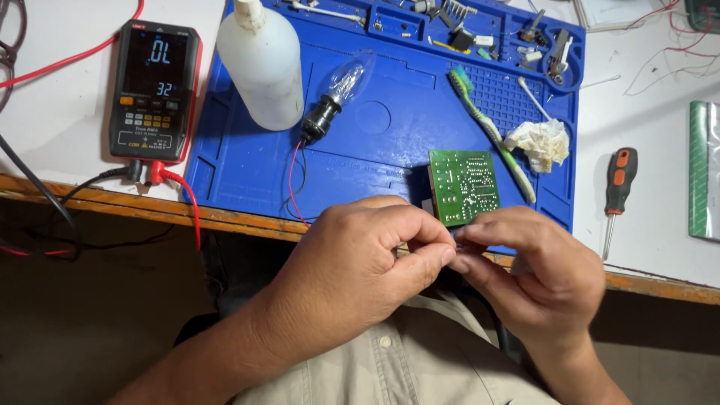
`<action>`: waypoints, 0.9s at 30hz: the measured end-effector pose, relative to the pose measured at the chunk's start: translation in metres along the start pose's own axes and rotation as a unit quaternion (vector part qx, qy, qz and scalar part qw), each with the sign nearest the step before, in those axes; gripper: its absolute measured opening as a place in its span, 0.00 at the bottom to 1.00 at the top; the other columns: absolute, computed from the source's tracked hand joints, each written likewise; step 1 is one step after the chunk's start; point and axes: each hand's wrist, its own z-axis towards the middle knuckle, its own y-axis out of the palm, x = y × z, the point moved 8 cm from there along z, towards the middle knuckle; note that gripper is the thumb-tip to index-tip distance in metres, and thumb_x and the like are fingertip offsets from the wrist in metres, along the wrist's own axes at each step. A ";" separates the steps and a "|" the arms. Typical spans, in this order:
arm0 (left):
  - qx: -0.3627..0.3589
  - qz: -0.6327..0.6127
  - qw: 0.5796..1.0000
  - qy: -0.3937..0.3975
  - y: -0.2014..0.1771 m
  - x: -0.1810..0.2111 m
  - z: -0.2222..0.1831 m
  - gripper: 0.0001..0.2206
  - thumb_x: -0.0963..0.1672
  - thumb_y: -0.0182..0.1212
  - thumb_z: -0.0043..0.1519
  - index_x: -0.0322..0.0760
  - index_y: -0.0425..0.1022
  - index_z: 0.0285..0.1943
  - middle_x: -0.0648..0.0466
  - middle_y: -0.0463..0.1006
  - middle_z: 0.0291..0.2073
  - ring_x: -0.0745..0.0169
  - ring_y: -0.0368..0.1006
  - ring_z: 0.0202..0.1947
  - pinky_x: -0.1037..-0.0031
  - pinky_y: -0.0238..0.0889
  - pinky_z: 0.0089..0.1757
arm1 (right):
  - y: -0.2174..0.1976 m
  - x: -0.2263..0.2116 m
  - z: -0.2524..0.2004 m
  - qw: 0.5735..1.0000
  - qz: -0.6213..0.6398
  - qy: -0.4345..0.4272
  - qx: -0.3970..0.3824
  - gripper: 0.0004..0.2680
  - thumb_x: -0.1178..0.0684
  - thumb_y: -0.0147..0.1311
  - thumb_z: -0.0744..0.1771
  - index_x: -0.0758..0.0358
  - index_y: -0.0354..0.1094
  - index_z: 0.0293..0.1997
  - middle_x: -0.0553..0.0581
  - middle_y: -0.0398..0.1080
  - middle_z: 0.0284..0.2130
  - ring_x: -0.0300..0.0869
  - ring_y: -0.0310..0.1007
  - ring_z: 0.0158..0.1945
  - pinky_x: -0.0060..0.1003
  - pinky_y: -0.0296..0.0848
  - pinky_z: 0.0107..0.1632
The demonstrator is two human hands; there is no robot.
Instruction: Soldering a wire onto a printed circuit board at a repair bench
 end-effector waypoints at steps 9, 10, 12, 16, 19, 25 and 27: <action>-0.067 0.139 0.987 -0.037 0.005 0.001 -0.002 0.04 0.49 0.70 0.62 0.57 0.88 0.37 0.66 0.90 0.35 0.58 0.87 0.36 0.56 0.74 0.37 | 0.005 -0.031 0.003 0.981 -0.121 -0.138 -0.055 0.03 0.62 0.64 0.72 0.70 0.76 0.43 0.65 0.82 0.36 0.52 0.83 0.35 0.46 0.80 0.43; -0.072 0.169 0.982 -0.038 0.006 0.001 -0.004 0.03 0.49 0.68 0.62 0.59 0.87 0.37 0.66 0.89 0.35 0.55 0.86 0.34 0.52 0.73 0.35 | 0.007 -0.029 0.000 0.979 -0.130 -0.137 -0.072 0.02 0.62 0.63 0.72 0.69 0.76 0.43 0.63 0.82 0.35 0.51 0.82 0.33 0.45 0.80 0.41; -0.046 0.191 0.980 0.027 0.006 0.008 -0.012 0.02 0.46 0.69 0.62 0.54 0.84 0.36 0.62 0.84 0.34 0.50 0.82 0.32 0.50 0.69 0.31 | 0.010 -0.020 -0.015 0.982 -0.133 -0.112 -0.080 0.03 0.61 0.64 0.72 0.68 0.75 0.43 0.60 0.81 0.34 0.50 0.82 0.32 0.45 0.79 0.39; -0.016 0.239 0.957 0.161 0.011 0.017 -0.024 0.10 0.42 0.73 0.64 0.44 0.74 0.32 0.55 0.73 0.31 0.45 0.74 0.31 0.50 0.64 0.31 | 0.016 0.011 -0.047 0.981 -0.159 0.046 -0.101 0.03 0.51 0.62 0.73 0.55 0.77 0.46 0.46 0.83 0.35 0.41 0.78 0.29 0.40 0.75 0.39; -0.023 0.251 0.941 0.225 0.014 0.022 -0.030 0.14 0.42 0.76 0.73 0.42 0.74 0.37 0.53 0.69 0.33 0.46 0.72 0.33 0.52 0.65 0.33 | 0.042 0.037 -0.058 0.895 0.257 0.331 -0.152 0.10 0.46 0.55 0.76 0.58 0.66 0.42 0.55 0.77 0.17 0.36 0.71 0.18 0.33 0.73 0.26; -0.035 0.253 0.944 0.210 0.012 0.018 -0.031 0.13 0.40 0.75 0.68 0.44 0.72 0.36 0.55 0.67 0.33 0.48 0.70 0.32 0.54 0.62 0.34 | 0.031 0.043 -0.058 0.921 0.172 0.309 -0.165 0.10 0.47 0.52 0.76 0.58 0.70 0.41 0.52 0.81 0.19 0.37 0.78 0.20 0.33 0.79 0.32; -0.034 0.245 0.947 0.204 0.012 0.018 -0.030 0.11 0.39 0.74 0.67 0.44 0.74 0.36 0.54 0.68 0.33 0.47 0.71 0.32 0.54 0.63 0.34 | 0.020 0.039 -0.062 0.977 -0.006 0.144 -0.157 0.09 0.47 0.61 0.74 0.61 0.71 0.51 0.55 0.83 0.35 0.42 0.82 0.30 0.40 0.81 0.38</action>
